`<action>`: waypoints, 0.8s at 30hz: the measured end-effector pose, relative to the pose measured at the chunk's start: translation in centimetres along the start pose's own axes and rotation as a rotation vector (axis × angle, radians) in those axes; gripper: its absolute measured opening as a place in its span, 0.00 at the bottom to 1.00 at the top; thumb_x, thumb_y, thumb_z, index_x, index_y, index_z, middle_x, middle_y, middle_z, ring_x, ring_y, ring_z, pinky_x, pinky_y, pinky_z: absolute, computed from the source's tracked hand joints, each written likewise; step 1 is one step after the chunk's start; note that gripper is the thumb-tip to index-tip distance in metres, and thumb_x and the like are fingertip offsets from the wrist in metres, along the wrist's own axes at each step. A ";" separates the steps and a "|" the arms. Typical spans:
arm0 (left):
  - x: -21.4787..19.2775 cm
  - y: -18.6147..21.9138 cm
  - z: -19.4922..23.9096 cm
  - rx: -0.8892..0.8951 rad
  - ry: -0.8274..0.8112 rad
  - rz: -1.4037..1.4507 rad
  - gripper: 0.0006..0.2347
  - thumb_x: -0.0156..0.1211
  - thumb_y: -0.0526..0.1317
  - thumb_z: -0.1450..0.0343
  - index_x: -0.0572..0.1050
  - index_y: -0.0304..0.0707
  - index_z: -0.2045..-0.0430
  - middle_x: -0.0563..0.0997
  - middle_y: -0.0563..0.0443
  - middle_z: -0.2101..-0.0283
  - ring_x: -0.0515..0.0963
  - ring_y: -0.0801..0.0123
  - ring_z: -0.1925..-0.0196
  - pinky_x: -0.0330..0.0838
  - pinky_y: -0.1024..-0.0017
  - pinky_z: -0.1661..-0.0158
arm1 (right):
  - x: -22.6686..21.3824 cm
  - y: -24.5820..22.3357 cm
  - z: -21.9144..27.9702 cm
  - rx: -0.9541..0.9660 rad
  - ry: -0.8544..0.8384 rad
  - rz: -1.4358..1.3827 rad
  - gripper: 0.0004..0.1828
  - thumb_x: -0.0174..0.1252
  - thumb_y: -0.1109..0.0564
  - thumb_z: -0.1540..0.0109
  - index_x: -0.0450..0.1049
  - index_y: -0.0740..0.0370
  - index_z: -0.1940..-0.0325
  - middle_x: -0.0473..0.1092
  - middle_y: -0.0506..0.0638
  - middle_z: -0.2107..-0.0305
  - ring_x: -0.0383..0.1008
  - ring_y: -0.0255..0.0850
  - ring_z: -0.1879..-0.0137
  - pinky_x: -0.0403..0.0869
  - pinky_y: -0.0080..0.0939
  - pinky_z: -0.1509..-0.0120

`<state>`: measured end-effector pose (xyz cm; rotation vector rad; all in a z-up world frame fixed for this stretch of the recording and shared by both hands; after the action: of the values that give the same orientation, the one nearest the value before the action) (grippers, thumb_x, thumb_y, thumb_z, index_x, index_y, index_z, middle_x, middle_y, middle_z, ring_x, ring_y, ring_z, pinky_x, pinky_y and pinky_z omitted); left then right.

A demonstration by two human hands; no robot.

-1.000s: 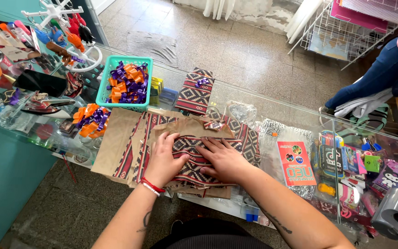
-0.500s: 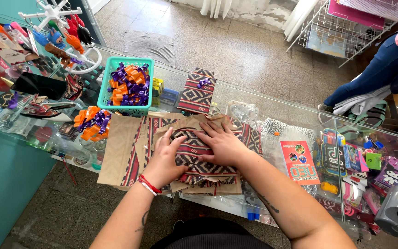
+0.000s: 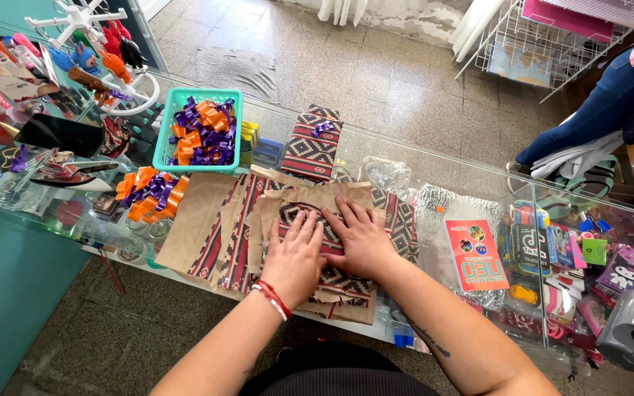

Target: The person prepares items for gifts by placing them into brown paper bags and folding decorated fabric sleeves over the bags on a glass counter.

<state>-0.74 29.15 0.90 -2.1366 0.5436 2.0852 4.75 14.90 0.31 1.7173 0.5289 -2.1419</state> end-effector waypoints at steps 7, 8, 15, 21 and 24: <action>3.0 -2.0 0.0 -0.090 -0.126 0.064 0.35 0.44 0.64 0.26 0.52 0.45 0.26 0.51 0.48 0.21 0.50 0.57 0.21 0.39 0.42 0.27 | 1.0 1.1 0.8 -0.040 0.044 -0.099 0.45 0.40 0.24 0.34 0.45 0.42 0.17 0.46 0.57 0.23 0.43 0.54 0.18 0.44 0.65 0.19; 2.8 -2.2 0.1 -0.106 -0.119 0.047 0.37 0.42 0.66 0.26 0.51 0.45 0.26 0.50 0.48 0.21 0.49 0.56 0.21 0.38 0.42 0.28 | 1.1 1.3 0.9 -0.032 0.069 -0.102 0.45 0.40 0.23 0.34 0.46 0.42 0.18 0.46 0.55 0.22 0.43 0.53 0.18 0.43 0.66 0.19; 2.5 -2.2 0.6 -0.134 -0.041 0.017 0.42 0.46 0.72 0.31 0.53 0.47 0.26 0.53 0.48 0.22 0.49 0.56 0.21 0.38 0.42 0.28 | 1.5 3.1 2.0 0.068 0.086 -0.089 0.49 0.42 0.20 0.36 0.48 0.46 0.18 0.45 0.53 0.22 0.40 0.51 0.17 0.40 0.67 0.18; 2.3 -2.1 0.6 -0.128 -0.038 0.009 0.44 0.46 0.75 0.33 0.53 0.47 0.26 0.53 0.47 0.22 0.49 0.55 0.21 0.39 0.41 0.28 | 2.0 5.0 2.6 0.305 0.061 -0.013 0.50 0.33 0.21 0.32 0.42 0.56 0.17 0.40 0.55 0.20 0.35 0.50 0.16 0.30 0.67 0.17; 2.3 -2.1 0.6 -0.123 -0.036 -0.009 0.45 0.45 0.75 0.33 0.52 0.46 0.26 0.53 0.46 0.22 0.50 0.55 0.21 0.39 0.40 0.29 | -0.1 2.4 4.0 0.321 0.107 0.023 0.44 0.32 0.30 0.29 0.42 0.61 0.18 0.38 0.58 0.21 0.30 0.50 0.16 0.24 0.64 0.20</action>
<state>-0.67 30.85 -1.79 -2.1556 0.4111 2.2025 2.57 10.84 1.03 2.0021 0.1964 -2.2228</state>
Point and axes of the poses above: each hand's wrist, its own z-axis away from the middle knuckle, its own x-axis out of the palm, y = z × x, the point moved 4 cm from there along -z, towards the middle knuckle
